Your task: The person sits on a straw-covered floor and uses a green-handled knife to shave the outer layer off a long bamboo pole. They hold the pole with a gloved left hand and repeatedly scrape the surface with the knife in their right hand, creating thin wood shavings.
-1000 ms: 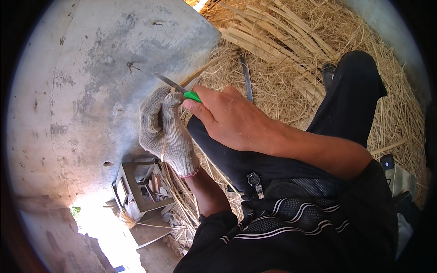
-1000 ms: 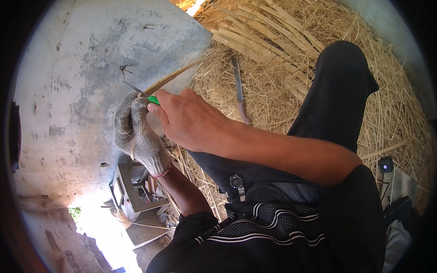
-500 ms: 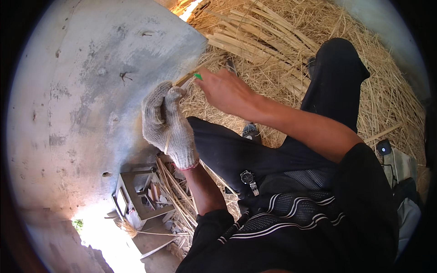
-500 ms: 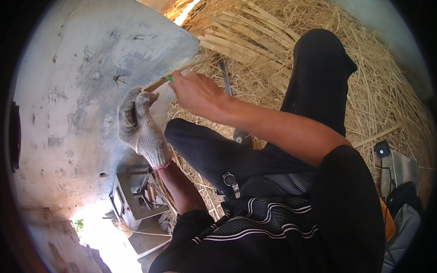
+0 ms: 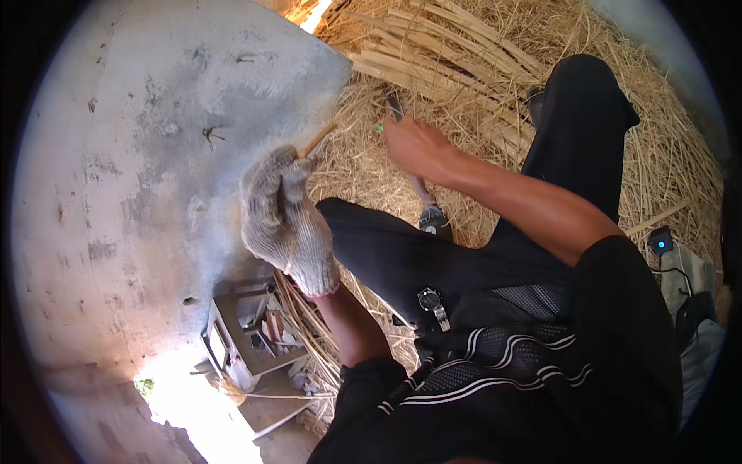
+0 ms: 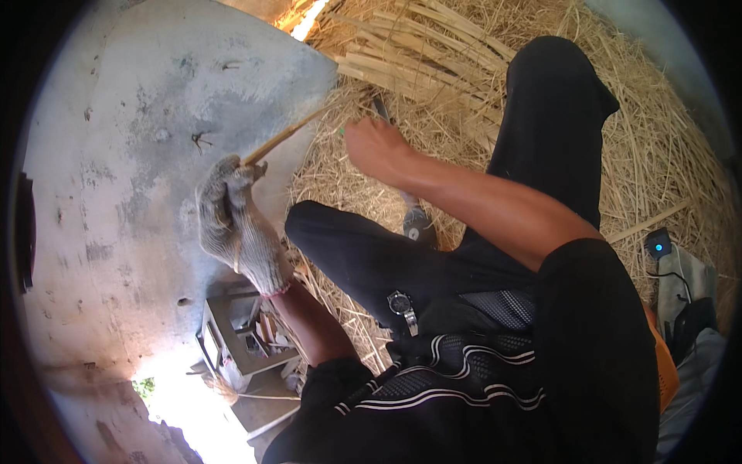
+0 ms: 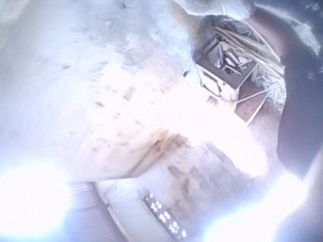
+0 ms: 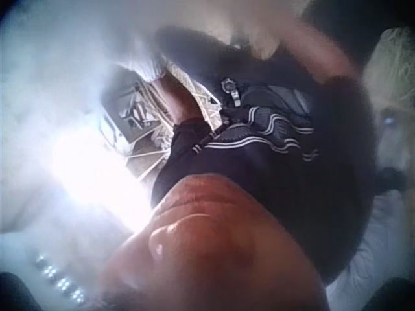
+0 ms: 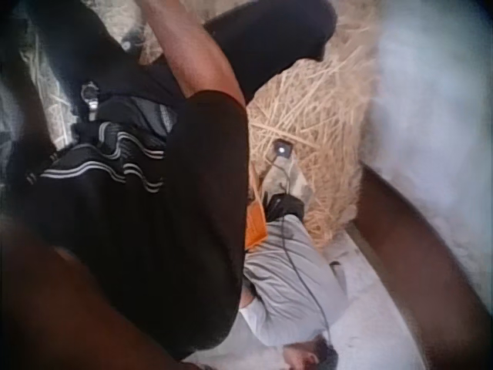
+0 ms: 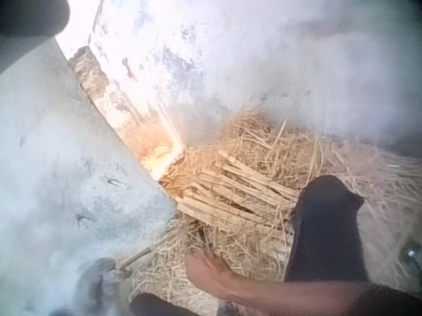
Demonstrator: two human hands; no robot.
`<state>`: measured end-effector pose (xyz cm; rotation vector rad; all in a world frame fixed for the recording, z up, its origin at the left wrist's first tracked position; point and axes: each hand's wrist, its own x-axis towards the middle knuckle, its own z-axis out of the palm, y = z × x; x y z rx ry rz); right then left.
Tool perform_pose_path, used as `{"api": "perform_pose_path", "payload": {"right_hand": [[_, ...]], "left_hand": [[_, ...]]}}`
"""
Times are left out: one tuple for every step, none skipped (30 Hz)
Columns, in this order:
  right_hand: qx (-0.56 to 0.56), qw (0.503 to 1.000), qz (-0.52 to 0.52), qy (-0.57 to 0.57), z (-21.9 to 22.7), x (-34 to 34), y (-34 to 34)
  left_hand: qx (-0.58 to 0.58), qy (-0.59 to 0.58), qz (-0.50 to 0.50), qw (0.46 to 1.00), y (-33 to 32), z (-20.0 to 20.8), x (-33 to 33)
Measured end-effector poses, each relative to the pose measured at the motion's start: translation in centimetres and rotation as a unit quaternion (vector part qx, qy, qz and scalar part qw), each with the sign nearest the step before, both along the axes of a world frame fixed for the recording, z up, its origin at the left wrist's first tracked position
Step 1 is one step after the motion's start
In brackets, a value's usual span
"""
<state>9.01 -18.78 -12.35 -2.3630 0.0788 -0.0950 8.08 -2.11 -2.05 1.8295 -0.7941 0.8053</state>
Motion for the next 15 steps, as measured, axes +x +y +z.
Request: {"api": "perform_pose_path", "payload": {"right_hand": [[0.022, 1.0, -0.011, -0.012, 0.5, -0.6, 0.9], [0.042, 0.999, -0.013, -0.023, 1.2, -1.2, 2.0], [0.051, 0.998, -0.022, -0.035, 2.1, -1.7, 2.7], [0.043, 0.998, -0.015, -0.052, 2.8, -2.2, 2.8], [0.036, 0.997, -0.008, -0.069, 3.3, -2.7, 2.8], [0.029, 0.996, -0.001, -0.086, 3.9, -3.2, 2.6], [0.025, 0.996, 0.003, -0.087, 4.8, -3.7, 2.2], [0.027, 0.996, 0.015, -0.088, 5.5, -4.0, 2.0], [0.029, 0.995, 0.026, -0.09, 6.5, -4.3, 2.0], [0.049, 0.994, 0.043, -0.089, 8.0, -4.7, 2.6], [0.066, 0.993, 0.053, -0.084, 9.7, -5.4, 3.1], [0.084, 0.991, 0.063, -0.079, 10.6, -5.7, 3.8], [0.094, 0.988, 0.067, -0.1, 10.6, -6.0, 4.3], [0.104, 0.985, 0.072, -0.121, 10.6, -6.1, 4.8], [0.114, 0.98, 0.076, -0.142, 10.5, -6.2, 5.0]], "left_hand": [[-0.023, 0.006, 0.0, 1.0, 0.0, -0.4, 0.1], [-0.047, 0.013, 0.009, 0.999, 0.2, -0.7, -0.1], [-0.116, 0.061, -0.008, 0.991, 0.1, -0.5, -0.3], [-0.102, 0.051, 0.001, 0.993, 0.4, -0.4, -0.1], [-0.089, 0.041, 0.012, 0.995, 0.9, -0.3, 0.3], [-0.075, 0.03, 0.023, 0.996, 1.4, -0.3, 0.6], [-0.047, 0.019, 0.018, 0.999, 1.9, -0.4, 1.0], [-0.046, 0.018, 0.023, 0.999, 2.3, -0.3, 1.1], [-0.045, 0.016, 0.027, 0.998, 2.5, -0.2, 1.2], [-0.044, 0.015, 0.035, 0.998, 3.0, -0.1, 1.1], [-0.062, 0.041, 0.04, 0.996, 2.9, -0.1, 0.9], [-0.036, 0.017, 0.053, 0.998, 3.1, -0.1, 1.2], [-0.006, -0.005, 0.063, 0.998, 3.3, -0.2, 1.5], [0.024, -0.027, 0.072, 0.997, 3.4, -0.3, 1.7], [0.01, -0.012, 0.07, 0.997, 3.3, -0.3, 1.6]]}}
